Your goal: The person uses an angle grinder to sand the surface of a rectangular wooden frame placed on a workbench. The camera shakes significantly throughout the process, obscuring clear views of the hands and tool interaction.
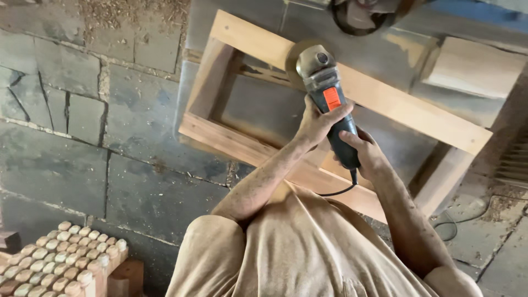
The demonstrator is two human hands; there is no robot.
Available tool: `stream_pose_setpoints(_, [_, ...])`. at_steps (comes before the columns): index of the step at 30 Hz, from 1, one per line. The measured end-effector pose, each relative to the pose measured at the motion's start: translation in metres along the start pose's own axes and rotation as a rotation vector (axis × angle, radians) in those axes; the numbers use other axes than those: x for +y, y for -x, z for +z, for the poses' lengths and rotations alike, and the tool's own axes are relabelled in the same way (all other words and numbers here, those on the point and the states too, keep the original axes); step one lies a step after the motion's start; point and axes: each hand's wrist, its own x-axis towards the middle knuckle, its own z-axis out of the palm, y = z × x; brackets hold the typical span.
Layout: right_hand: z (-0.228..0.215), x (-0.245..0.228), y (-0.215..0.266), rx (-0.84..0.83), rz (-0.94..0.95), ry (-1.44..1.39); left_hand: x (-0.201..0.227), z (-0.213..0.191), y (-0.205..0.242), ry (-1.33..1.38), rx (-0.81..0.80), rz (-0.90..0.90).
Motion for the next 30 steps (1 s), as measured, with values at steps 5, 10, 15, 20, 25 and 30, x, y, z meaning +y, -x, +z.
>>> stream_pose_setpoints(5, [-0.045, 0.018, 0.030, 0.080, -0.011, -0.033, -0.021, 0.036, 0.016, -0.086, -0.131, -0.005])
stream_pose_setpoints(10, [-0.090, 0.038, 0.049, 0.086, -0.031, -0.113, -0.056, 0.081, 0.027, 0.017, -0.212, 0.005])
stream_pose_setpoints(15, [-0.127, 0.062, 0.068, 0.101, -0.078, -0.208, -0.083, 0.113, 0.039, -0.076, -0.185, -0.019])
stream_pose_setpoints(20, [-0.160, 0.081, 0.088, 0.147, -0.091, -0.219, -0.106, 0.146, 0.048, -0.143, -0.225, -0.101])
stream_pose_setpoints(25, [-0.186, 0.100, 0.108, 0.184, -0.121, -0.313, -0.127, 0.177, 0.063, -0.128, -0.313, -0.116])
stream_pose_setpoints(30, [-0.216, 0.124, 0.130, 0.250, -0.140, -0.378, -0.154, 0.207, 0.074, -0.157, -0.366, -0.125])
